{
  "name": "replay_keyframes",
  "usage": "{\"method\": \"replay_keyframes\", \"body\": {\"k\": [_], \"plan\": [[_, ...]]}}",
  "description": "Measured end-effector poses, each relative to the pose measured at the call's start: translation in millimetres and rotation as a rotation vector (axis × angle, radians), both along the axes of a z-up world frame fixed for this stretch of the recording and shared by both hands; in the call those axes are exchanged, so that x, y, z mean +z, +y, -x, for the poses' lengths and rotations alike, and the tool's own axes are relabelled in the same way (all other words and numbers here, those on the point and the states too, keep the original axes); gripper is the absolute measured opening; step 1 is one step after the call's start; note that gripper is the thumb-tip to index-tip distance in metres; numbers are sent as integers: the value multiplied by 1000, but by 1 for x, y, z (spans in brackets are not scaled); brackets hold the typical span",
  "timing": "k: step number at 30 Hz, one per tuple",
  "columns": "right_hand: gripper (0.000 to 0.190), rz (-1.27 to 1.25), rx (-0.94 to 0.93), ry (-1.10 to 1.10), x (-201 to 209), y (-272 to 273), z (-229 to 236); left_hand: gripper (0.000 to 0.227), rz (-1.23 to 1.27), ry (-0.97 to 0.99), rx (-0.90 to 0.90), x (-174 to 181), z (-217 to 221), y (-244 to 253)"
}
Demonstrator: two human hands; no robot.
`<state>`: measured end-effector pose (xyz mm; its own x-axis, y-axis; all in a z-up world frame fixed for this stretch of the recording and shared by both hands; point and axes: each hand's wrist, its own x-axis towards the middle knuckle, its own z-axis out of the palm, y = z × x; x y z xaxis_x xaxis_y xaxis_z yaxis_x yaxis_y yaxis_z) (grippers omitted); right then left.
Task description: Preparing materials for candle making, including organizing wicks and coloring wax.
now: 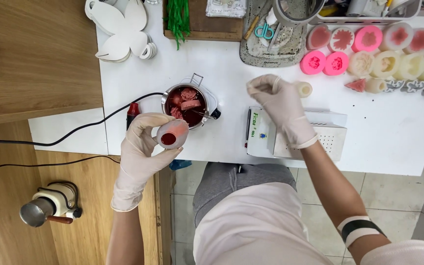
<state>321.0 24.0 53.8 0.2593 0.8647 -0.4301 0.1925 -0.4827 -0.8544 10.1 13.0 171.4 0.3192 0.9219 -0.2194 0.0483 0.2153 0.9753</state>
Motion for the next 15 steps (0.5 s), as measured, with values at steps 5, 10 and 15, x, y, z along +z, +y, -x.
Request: {"method": "replay_keyframes", "body": {"k": [5, 10, 15], "plan": [[17, 55, 51, 357, 24, -29, 29, 56, 15, 39, -14, -1, -4, -3], [17, 81, 23, 322, 31, -57, 16, 55, -1, 13, -54, -1, -17, -6], [18, 53, -62, 332, 26, -96, -13, 55, 17, 39, -125, -13, -33, -10]]}}
